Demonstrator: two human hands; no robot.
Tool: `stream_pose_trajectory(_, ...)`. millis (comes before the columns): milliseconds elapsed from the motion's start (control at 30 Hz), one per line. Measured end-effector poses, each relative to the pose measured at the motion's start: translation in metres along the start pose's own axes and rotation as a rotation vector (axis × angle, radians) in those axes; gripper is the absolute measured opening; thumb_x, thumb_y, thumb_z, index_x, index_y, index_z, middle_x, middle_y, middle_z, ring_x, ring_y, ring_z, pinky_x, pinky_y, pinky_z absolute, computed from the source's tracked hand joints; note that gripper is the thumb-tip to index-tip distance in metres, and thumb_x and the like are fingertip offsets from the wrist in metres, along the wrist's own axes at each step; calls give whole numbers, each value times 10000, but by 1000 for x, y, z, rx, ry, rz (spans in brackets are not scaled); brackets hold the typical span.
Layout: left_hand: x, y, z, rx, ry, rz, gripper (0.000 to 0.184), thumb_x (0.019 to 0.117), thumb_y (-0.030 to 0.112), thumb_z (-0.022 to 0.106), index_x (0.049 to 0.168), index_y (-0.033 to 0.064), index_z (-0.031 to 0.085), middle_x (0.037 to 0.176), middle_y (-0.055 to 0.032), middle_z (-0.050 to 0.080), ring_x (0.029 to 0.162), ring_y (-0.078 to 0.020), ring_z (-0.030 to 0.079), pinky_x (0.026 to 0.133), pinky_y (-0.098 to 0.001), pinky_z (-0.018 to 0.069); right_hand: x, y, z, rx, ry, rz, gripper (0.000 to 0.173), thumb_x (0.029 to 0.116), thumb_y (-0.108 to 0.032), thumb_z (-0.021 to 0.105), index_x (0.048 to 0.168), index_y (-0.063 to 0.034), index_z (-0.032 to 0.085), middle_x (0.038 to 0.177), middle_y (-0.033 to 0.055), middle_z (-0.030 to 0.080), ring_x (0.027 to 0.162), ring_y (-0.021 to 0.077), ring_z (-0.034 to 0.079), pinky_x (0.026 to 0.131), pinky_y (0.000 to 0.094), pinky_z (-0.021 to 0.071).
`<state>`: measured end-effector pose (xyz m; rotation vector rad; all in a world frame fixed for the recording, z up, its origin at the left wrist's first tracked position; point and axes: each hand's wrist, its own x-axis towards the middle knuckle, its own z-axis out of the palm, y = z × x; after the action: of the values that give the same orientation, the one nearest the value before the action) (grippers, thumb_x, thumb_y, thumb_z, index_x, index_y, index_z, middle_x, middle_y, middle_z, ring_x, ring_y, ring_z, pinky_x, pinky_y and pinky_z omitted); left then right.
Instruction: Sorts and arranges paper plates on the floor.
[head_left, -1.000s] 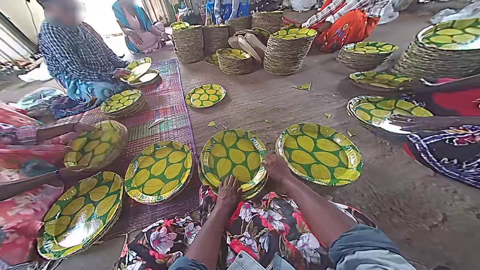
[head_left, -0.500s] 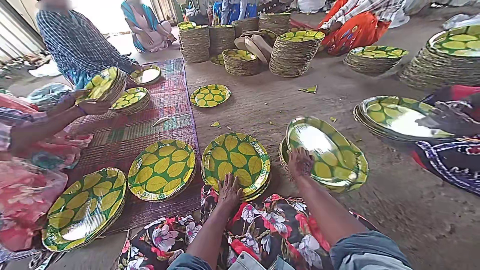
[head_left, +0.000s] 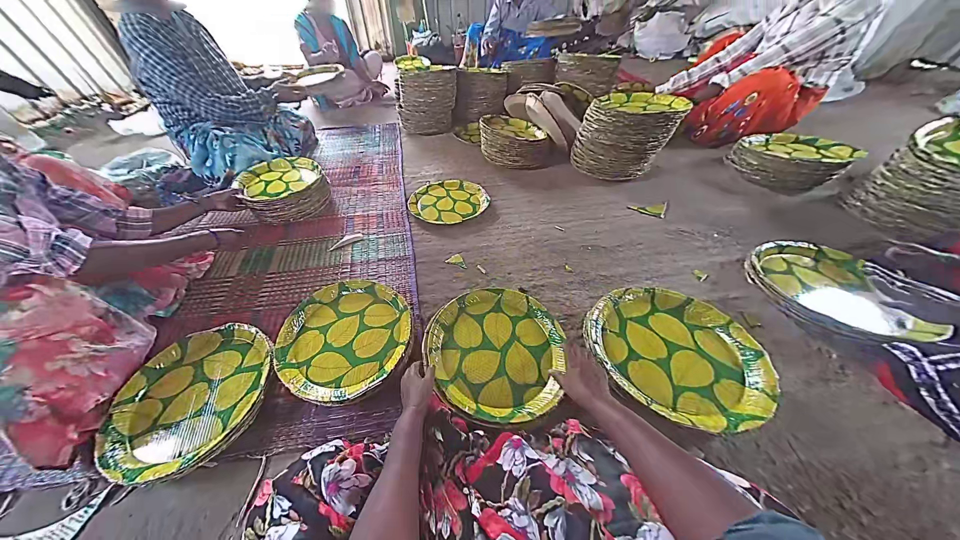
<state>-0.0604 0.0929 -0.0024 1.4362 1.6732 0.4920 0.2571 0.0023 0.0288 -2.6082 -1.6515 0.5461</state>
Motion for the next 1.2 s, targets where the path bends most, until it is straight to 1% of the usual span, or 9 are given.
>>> stream_pose_trajectory(100,6,1,-1,-11,-110,-17,434,1063,258,565,1414,3,549,1374,-252,610,1327,-382,564,1128,-559,414,2,-4,1,150,-62,178,878,1024,-329,643,1659,-62,98,1529,299,459,1389,449,501,1105,577,431)
stream_pose_trajectory(267,-3,28,-15,45,-60,97,427,1043,131,547,1437,-29,508,1444,-245,558,1379,-363,515,1160,-552,360,0,-16,-22,369,67,155,714,1013,-81,611,1614,18,238,1561,317,420,1432,454,455,1174,553,360)
stream_pose_trajectory(500,-8,47,-128,-212,496,305,458,1061,80,487,1472,-112,428,1379,-323,567,1271,-378,586,1090,-467,458,0,-139,-69,681,216,-120,706,1016,-95,594,1614,28,240,1569,302,416,1404,393,495,1154,476,410)
stream_pose_trajectory(600,-10,18,-165,-183,788,317,673,1056,156,509,1574,-132,190,1591,-373,303,1500,-450,335,1245,-477,263,6,-196,-75,674,77,-240,646,1081,-240,544,1606,19,271,1523,305,460,1368,390,528,1134,475,439)
stream_pose_trajectory(700,-19,-7,-168,-190,904,227,695,1055,207,486,1586,-115,176,1639,-347,223,1548,-437,235,1272,-461,172,6,-214,-73,457,-34,-279,642,1094,-315,515,1600,16,299,1546,279,460,1423,381,487,1188,469,375)
stream_pose_trajectory(867,-27,18,-127,-136,639,324,554,1053,131,496,1517,-133,346,1585,-347,341,1502,-441,332,1247,-484,270,1,-137,-71,167,-47,-235,580,1069,-339,555,1537,-13,448,1580,269,418,1446,423,447,1179,558,373)
stream_pose_trajectory(1000,-32,57,-48,-36,320,476,503,1030,105,542,1478,-102,447,1526,-313,453,1438,-419,449,1197,-485,371,-17,-36,-83,-29,-8,-33,586,1063,-330,567,1491,58,465,1574,307,395,1466,476,386,1138,657,352)
stream_pose_trajectory(1067,-41,67,-9,73,103,486,523,1041,154,548,1507,-55,440,1557,-277,439,1454,-395,440,1206,-483,363,-24,4,-79,-60,-47,105,641,1049,-375,588,1486,76,457,1583,327,363,1487,486,344,1143,689,317)
stream_pose_trajectory(1200,-53,54,48,204,-180,410,526,1075,216,501,1554,22,405,1583,-227,430,1482,-359,410,1226,-480,327,-25,45,-51,-66,-150,264,694,1013,-477,624,1412,83,530,1535,320,430,1429,468,437,1102,652,391)
